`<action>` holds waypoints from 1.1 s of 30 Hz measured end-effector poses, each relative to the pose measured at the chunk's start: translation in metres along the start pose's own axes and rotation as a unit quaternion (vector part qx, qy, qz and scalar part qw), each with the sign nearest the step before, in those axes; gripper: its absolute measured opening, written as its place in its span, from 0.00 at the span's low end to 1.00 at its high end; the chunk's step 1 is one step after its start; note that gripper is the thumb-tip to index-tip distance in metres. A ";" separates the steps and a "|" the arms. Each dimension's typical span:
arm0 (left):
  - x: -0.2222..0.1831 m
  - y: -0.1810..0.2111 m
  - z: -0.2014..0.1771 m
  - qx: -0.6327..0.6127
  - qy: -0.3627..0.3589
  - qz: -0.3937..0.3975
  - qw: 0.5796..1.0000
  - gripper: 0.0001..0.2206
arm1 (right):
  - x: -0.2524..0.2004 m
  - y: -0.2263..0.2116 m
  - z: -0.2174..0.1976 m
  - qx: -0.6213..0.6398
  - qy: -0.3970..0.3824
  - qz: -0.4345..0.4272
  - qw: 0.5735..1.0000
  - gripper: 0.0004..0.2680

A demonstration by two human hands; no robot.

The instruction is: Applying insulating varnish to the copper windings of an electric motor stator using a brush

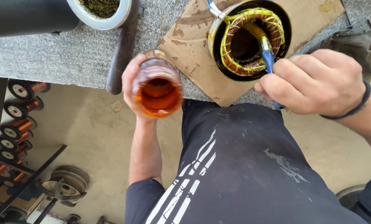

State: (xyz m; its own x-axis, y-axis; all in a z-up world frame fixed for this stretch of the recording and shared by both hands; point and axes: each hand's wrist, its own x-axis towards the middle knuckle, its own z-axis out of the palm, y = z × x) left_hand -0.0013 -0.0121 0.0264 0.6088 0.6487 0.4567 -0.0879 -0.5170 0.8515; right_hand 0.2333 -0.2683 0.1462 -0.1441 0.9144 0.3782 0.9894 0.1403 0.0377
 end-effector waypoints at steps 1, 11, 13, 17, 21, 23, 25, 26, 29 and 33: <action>0.007 0.008 0.000 0.024 -0.045 0.054 0.997 0.24 | 0.003 -0.002 -0.004 0.003 -0.004 0.017 1.000 0.13; 0.027 0.049 0.011 0.150 -0.154 0.199 0.956 0.14 | -0.003 -0.002 -0.026 0.439 -0.092 0.376 0.811 0.09; 0.029 0.050 0.011 0.148 -0.166 0.203 0.954 0.13 | -0.061 -0.007 -0.033 0.443 -0.075 0.463 0.764 0.04; 0.032 0.054 0.013 0.148 -0.180 0.191 0.953 0.14 | -0.113 -0.057 0.013 0.513 0.265 0.462 0.674 0.15; 0.036 0.056 0.017 0.136 -0.170 0.173 0.961 0.13 | -0.092 -0.067 -0.042 0.468 -0.058 0.569 0.674 0.18; 0.037 0.057 0.019 0.143 -0.171 0.175 0.959 0.12 | -0.073 -0.085 -0.026 0.393 0.266 0.315 0.822 0.20; 0.037 0.059 0.020 0.146 -0.172 0.178 0.958 0.11 | -0.055 -0.084 0.001 0.360 0.360 0.261 0.820 0.08; 0.038 0.059 0.021 0.146 -0.177 0.186 0.956 0.11 | -0.045 -0.084 0.015 0.317 0.454 0.206 0.807 0.14; 0.043 0.063 0.024 0.149 -0.194 0.207 0.947 0.11 | -0.041 -0.072 0.003 0.426 0.131 0.238 0.863 0.12; 0.046 0.069 0.027 0.168 -0.196 0.228 0.939 0.08 | -0.031 -0.077 0.026 0.325 0.183 0.253 0.892 0.13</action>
State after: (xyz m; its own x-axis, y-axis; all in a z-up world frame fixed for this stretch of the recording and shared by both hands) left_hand 0.0426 -0.0330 0.0992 0.8169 0.0958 0.5688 -0.1959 -0.8814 0.4298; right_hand 0.1616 -0.2975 0.1070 0.4524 0.7545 0.4755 0.6885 0.0434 -0.7239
